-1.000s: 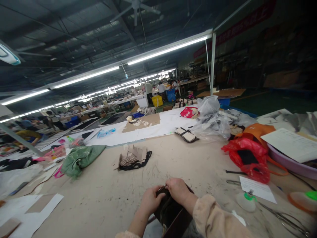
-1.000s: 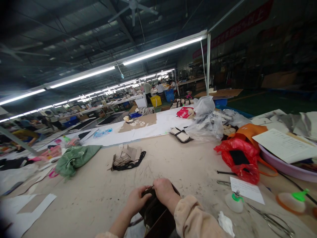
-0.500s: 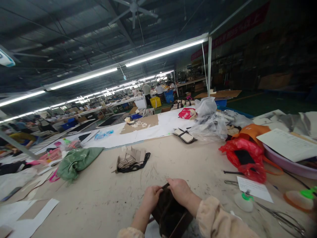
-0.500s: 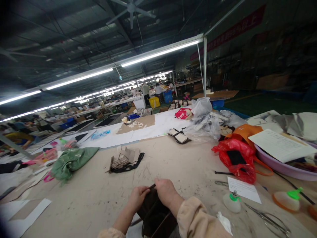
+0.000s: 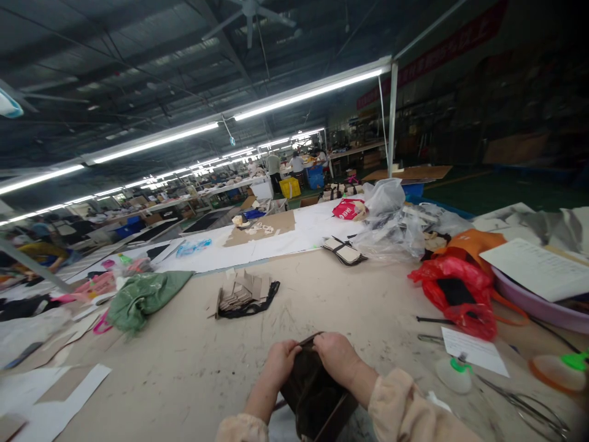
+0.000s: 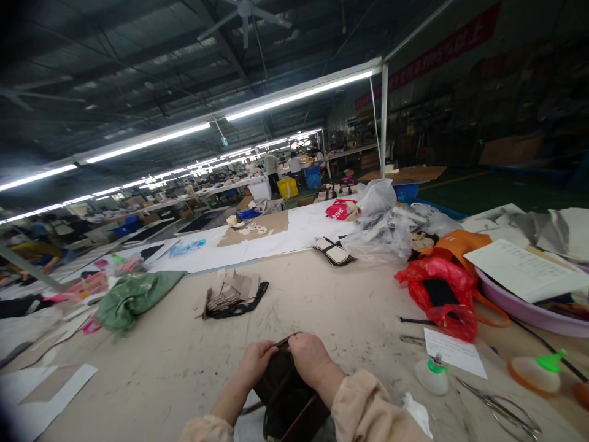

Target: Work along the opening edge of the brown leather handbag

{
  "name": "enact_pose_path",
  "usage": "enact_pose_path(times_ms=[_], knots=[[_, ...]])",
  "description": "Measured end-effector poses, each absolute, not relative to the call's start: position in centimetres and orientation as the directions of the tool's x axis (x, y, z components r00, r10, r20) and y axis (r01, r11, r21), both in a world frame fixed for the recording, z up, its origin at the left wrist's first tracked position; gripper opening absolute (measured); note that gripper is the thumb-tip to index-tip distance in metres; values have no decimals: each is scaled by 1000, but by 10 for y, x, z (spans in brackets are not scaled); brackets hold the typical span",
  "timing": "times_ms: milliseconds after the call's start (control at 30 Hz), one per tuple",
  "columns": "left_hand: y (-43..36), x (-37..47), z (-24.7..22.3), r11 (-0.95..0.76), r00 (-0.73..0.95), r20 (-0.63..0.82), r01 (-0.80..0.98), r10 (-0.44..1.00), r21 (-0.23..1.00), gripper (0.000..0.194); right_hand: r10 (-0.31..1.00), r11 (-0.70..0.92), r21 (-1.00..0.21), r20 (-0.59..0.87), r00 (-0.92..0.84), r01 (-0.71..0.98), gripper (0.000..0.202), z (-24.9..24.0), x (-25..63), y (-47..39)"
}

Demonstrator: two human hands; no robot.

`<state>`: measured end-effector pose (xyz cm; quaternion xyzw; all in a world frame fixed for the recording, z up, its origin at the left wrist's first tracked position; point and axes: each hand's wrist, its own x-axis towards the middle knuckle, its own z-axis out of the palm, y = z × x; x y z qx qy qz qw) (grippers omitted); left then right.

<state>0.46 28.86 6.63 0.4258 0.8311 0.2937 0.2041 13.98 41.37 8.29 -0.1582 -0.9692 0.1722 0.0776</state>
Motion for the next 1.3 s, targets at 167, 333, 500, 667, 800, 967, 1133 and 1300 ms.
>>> enact_pose_path(times_ms=[167, 333, 500, 667, 800, 967, 1133, 1300], knots=[[289, 4, 67, 480, -562, -93, 596, 822, 644, 29, 344, 877, -379, 69, -936, 294, 20, 86, 139, 411], [288, 3, 63, 476, -557, -92, 599, 826, 645, 30, 391, 863, -368, 56, -919, 345, 19, 86, 135, 416], [288, 4, 61, 512, -568, -116, 611, 815, 604, 30, 407, 857, -368, 58, -912, 359, 20, 86, 132, 419], [289, 3, 59, 527, -565, -137, 617, 814, 585, 30, 416, 857, -359, 59, -907, 370, 21, 83, 130, 421], [289, 4, 60, 535, -563, -144, 629, 814, 564, 30, 421, 859, -351, 71, -904, 372, 20, 84, 129, 421], [289, 7, 63, 545, -564, -154, 635, 812, 548, 30, 424, 861, -340, 73, -903, 377, 18, 85, 130, 421], [289, 10, 66, 560, -572, -165, 632, 803, 536, 30, 443, 859, -320, 73, -893, 400, 16, 85, 131, 420], [289, 12, 65, 566, -572, -168, 642, 803, 517, 29, 459, 856, -310, 91, -884, 413, 14, 86, 132, 420]])
